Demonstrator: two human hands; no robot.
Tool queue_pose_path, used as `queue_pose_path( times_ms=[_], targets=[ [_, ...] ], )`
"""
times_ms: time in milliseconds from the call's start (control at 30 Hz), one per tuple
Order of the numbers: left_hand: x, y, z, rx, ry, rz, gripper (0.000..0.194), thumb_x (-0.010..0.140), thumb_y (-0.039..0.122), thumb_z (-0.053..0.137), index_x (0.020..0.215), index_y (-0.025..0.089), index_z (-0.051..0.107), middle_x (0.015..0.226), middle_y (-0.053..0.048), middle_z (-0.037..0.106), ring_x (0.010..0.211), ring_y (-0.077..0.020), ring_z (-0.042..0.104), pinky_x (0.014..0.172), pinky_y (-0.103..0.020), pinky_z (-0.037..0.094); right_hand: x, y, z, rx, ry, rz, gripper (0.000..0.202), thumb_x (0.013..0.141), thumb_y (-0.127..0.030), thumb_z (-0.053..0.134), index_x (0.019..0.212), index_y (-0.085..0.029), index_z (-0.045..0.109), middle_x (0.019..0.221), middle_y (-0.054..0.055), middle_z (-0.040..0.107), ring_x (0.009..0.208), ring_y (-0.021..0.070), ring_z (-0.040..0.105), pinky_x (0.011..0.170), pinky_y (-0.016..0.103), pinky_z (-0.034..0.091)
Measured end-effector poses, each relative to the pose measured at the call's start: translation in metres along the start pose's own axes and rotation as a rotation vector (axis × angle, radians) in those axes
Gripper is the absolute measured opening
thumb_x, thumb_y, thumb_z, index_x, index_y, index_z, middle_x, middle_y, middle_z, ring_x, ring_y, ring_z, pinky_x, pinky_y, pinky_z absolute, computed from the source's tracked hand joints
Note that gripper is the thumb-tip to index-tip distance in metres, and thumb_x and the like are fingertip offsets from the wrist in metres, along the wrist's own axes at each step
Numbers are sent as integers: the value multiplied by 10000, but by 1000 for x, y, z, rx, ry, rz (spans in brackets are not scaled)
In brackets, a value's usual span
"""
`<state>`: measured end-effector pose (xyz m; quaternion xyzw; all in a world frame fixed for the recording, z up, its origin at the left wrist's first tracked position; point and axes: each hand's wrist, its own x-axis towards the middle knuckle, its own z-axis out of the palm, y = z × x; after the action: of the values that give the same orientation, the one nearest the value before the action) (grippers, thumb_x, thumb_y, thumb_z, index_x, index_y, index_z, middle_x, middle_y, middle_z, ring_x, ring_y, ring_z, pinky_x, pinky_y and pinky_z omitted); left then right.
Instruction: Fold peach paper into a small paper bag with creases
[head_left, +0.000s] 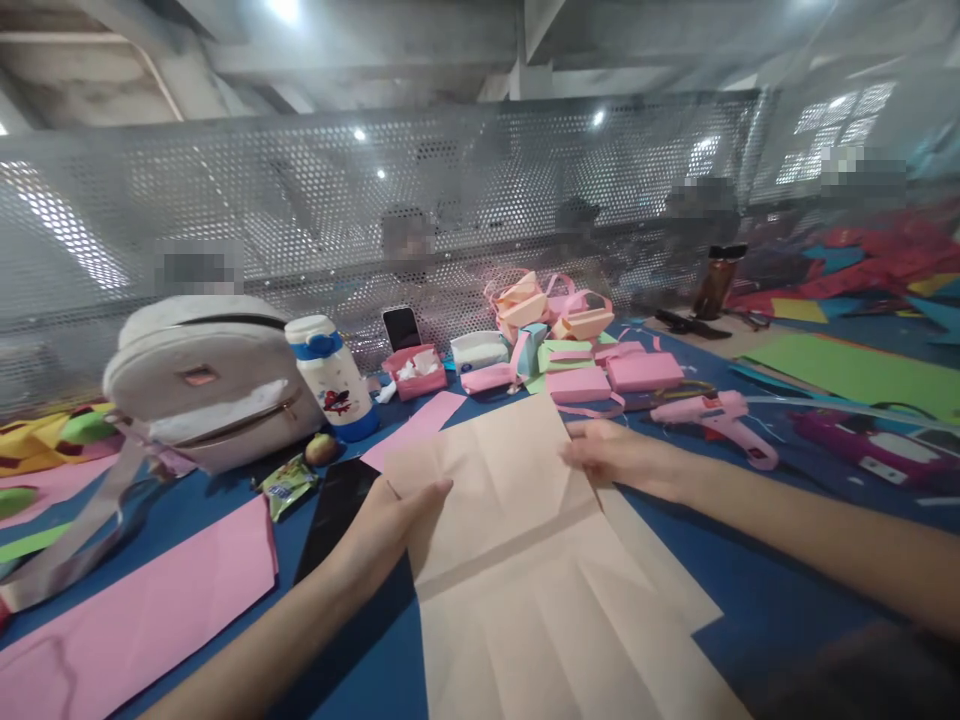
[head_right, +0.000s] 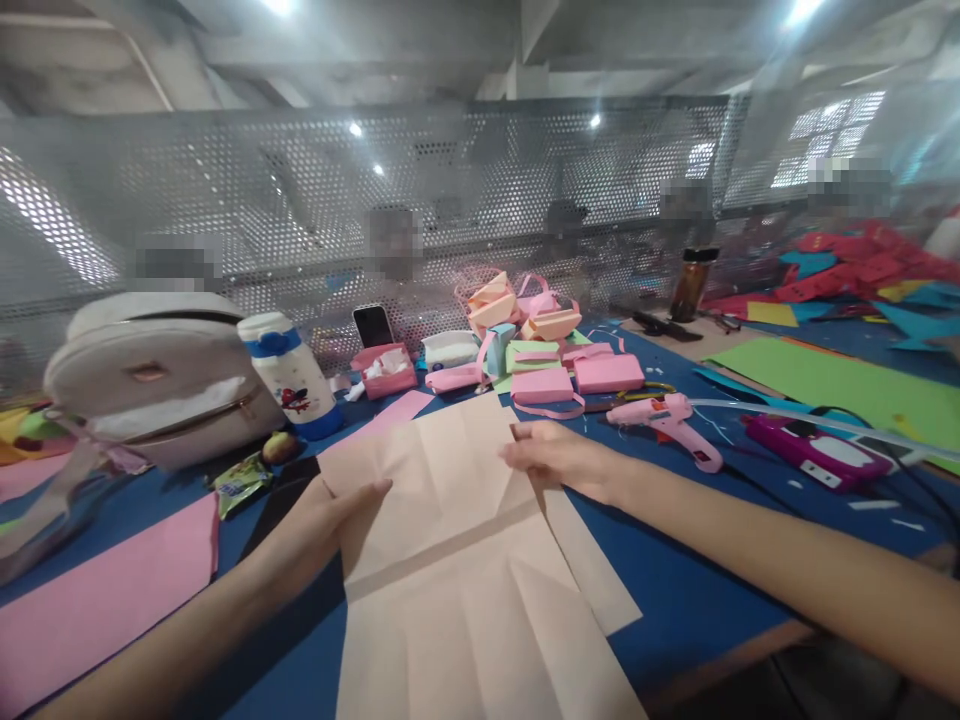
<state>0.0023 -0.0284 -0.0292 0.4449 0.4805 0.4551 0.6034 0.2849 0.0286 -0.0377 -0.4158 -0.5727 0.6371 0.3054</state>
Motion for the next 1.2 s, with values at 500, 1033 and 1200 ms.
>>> queue_pose_path(
  times_ms=[500,1033,1200],
  targets=[
    [6,-12,-11,452,-10,151,393,625,263,872,992,178,761,997,-61,781,952,-312,726,794,-349,605,5,21,-11,-404,-50,-122,293,672,-350,743,864,-128,734,785,42,730,714,220,648,598,275,463],
    [-12,-28,-20,809,22,245,218,728,416,787,839,230,804,738,-37,776,655,-268,718,581,-320,602,-1,29,-11,-489,-69,-110,183,723,-299,725,846,-167,761,816,54,742,807,262,678,669,325,535],
    [-5,-28,-25,793,-445,519,334,907,285,657,1234,344,686,1167,-23,734,1114,-284,683,1146,-533,353,6,26,-19,-493,-210,-380,273,860,-404,656,865,-167,791,894,86,737,816,225,681,749,330,521]
  ],
)
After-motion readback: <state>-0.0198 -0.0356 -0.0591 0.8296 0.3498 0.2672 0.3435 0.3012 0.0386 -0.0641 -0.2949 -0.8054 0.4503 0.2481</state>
